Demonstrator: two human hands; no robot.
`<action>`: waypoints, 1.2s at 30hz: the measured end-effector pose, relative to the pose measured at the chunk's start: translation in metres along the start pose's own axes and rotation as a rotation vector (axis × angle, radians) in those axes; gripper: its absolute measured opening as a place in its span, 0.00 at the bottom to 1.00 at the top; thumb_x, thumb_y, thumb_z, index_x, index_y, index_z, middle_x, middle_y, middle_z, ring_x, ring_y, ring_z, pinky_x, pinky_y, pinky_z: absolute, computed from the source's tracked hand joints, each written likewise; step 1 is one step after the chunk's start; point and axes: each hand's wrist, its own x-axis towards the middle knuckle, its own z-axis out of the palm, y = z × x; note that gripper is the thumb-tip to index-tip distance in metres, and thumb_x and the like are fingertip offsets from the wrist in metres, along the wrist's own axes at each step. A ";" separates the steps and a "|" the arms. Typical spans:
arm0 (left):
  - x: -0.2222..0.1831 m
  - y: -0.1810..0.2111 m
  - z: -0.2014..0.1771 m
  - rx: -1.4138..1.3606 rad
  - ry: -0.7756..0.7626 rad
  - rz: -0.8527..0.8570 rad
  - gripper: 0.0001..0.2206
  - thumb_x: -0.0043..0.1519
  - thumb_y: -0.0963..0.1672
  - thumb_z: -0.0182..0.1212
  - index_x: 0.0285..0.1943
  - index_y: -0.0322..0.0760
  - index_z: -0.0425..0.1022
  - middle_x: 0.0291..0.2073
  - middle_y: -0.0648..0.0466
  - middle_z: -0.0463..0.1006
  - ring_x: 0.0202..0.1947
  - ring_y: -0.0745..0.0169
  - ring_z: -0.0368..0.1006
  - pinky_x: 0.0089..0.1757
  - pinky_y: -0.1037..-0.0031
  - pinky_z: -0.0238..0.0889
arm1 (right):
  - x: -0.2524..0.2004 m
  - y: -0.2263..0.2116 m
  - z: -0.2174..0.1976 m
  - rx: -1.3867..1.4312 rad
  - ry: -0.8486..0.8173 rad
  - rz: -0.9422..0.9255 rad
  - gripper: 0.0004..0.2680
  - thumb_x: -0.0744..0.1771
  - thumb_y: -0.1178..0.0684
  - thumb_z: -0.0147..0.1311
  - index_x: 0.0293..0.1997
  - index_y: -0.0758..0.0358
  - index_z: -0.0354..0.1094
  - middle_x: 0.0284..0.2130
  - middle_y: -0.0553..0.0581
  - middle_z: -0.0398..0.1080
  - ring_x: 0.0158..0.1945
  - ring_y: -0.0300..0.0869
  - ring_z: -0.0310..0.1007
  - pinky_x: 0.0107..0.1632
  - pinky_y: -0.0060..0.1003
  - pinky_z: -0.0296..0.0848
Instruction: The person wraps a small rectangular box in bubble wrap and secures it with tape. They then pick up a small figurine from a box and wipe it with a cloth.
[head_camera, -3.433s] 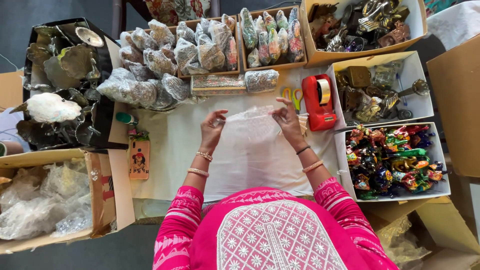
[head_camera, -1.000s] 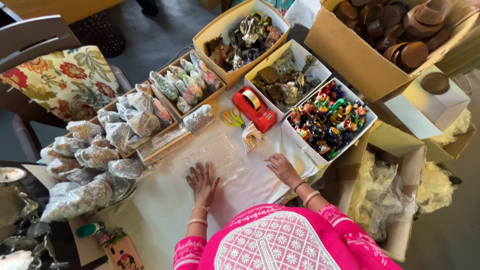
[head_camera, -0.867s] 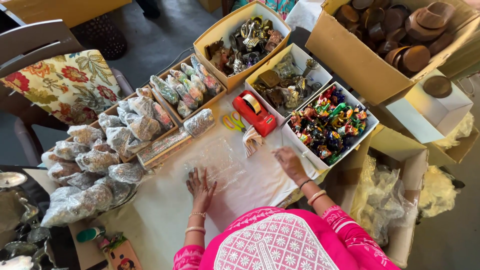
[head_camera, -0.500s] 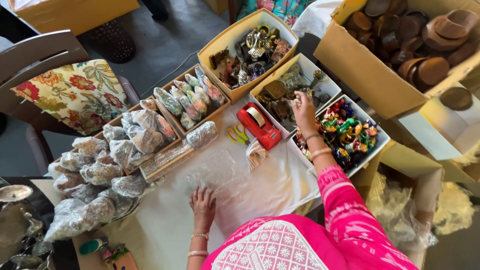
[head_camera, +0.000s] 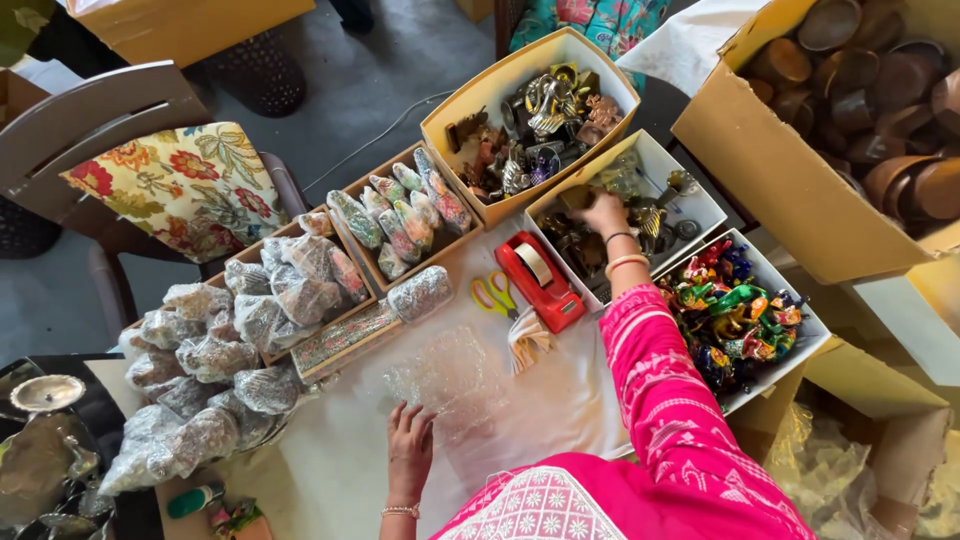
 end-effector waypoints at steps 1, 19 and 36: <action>0.003 0.001 0.000 -0.001 0.000 -0.004 0.11 0.57 0.38 0.62 0.47 0.41 0.79 0.52 0.50 0.76 0.64 0.38 0.62 0.58 0.56 0.61 | 0.013 0.015 0.007 -0.002 -0.003 -0.001 0.31 0.53 0.39 0.71 0.61 0.58 0.67 0.58 0.68 0.67 0.62 0.61 0.66 0.64 0.53 0.65; 0.029 0.024 0.025 -0.454 -0.196 -0.333 0.08 0.62 0.39 0.62 0.48 0.37 0.81 0.43 0.54 0.83 0.43 0.59 0.80 0.44 0.71 0.73 | -0.131 -0.011 -0.066 1.314 -0.517 -0.081 0.25 0.66 0.31 0.43 0.64 0.57 0.64 0.51 0.59 0.76 0.50 0.46 0.79 0.53 0.47 0.76; 0.042 0.039 0.025 -1.434 -0.156 -0.353 0.29 0.60 0.43 0.70 0.72 0.43 0.64 0.61 0.50 0.72 0.62 0.57 0.69 0.59 0.63 0.67 | -0.345 -0.101 0.068 0.894 -0.996 -0.334 0.33 0.61 0.59 0.65 0.75 0.59 0.53 0.55 0.60 0.71 0.53 0.43 0.76 0.53 0.39 0.78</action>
